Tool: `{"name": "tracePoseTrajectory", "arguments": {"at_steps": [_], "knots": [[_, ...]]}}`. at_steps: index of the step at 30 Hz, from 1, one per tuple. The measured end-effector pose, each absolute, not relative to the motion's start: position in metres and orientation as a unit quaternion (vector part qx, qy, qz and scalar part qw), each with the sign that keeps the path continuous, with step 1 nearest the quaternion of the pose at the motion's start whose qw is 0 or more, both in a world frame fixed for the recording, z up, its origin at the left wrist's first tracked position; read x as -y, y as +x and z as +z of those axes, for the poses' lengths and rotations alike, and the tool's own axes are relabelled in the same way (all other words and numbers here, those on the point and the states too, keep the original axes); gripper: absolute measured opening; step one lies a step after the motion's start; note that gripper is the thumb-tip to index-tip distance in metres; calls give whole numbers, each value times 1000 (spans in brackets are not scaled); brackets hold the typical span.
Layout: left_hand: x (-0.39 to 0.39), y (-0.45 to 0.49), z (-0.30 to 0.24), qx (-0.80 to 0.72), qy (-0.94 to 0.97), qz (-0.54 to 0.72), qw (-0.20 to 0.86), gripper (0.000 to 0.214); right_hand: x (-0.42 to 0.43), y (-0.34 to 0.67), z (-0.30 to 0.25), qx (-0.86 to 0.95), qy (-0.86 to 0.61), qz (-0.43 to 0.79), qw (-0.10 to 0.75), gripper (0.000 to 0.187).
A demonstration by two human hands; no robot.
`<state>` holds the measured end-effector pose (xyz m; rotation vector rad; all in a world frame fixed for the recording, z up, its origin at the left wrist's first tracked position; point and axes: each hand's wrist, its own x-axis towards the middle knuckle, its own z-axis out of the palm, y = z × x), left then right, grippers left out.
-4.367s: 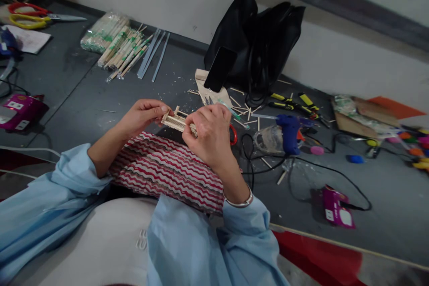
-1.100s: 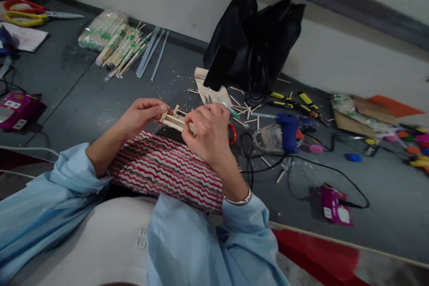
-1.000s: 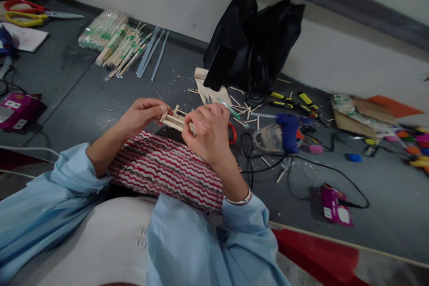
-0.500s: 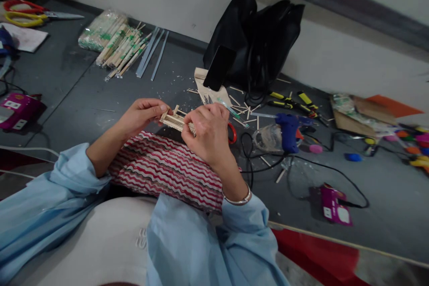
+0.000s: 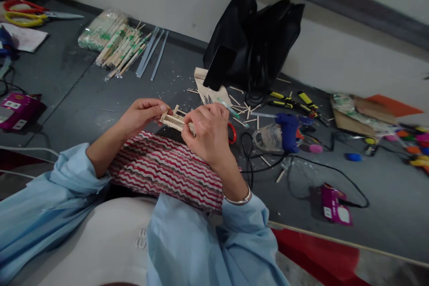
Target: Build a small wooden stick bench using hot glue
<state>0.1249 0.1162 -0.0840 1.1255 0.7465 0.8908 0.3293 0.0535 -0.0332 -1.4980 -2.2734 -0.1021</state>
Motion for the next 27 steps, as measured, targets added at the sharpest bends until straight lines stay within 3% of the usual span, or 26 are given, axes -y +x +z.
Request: {"name": "tracePoseTrajectory", "arguments": {"at_steps": [20,23,27], "knots": [[-116,125,-85,-335,510,400,684,30,-54,332,-34,817,-532,-33,220,7],[-117,125,-85,-335,508,406,682,29,-53,336,-31,804,-539,-28,248,12],[-117,126,-85,-328,495,421,685,29,-56,341,-28,736,-579,8,350,19]]}}
